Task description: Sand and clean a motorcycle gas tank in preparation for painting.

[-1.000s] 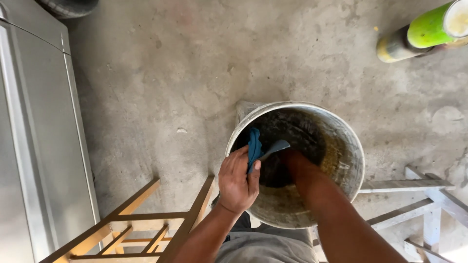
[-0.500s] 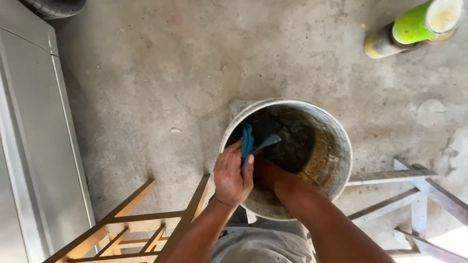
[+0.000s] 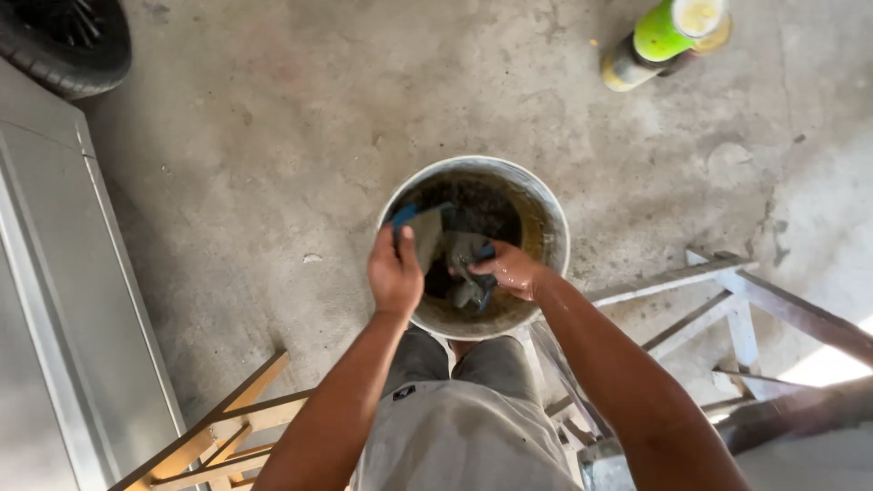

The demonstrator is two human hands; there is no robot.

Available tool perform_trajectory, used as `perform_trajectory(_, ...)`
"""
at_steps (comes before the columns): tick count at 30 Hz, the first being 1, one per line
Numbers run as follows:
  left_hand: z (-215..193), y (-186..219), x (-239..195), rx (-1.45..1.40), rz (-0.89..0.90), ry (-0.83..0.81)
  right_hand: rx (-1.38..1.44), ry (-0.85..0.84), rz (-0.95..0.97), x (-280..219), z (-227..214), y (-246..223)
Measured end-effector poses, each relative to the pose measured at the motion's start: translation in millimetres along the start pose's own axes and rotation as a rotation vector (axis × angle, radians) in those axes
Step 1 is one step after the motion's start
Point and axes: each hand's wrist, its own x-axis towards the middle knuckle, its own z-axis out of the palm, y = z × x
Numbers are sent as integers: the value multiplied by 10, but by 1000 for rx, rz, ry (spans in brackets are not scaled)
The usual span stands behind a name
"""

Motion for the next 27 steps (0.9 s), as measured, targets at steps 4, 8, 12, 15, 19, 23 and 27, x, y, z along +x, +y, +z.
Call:
perform_trajectory(4,-39,-8,-38,-196,-135,66,63,340,76,-260,65,-84)
perform_trajectory(8,-84,46,-112,-271,-137,83,212,420,-104,-427,183,-102)
perform_trajectory(12,-72,85,-229,-409,-233,32,221,489,-287,-463,167,83)
perform_trajectory(15,-71,198,-240,-384,-172,56,211,586,-81,-646,304,-84)
perform_trajectory(19,53,148,-262,-292,-200,3,190,625,-351,-602,255,258)
perform_trajectory(23,325,-102,-326,-737,-591,-203,-932,674,-762,-1164,909,-171)
perform_trajectory(27,71,334,-288,-1215,-1023,-462,-1278,413,-561,-1334,1174,-308)
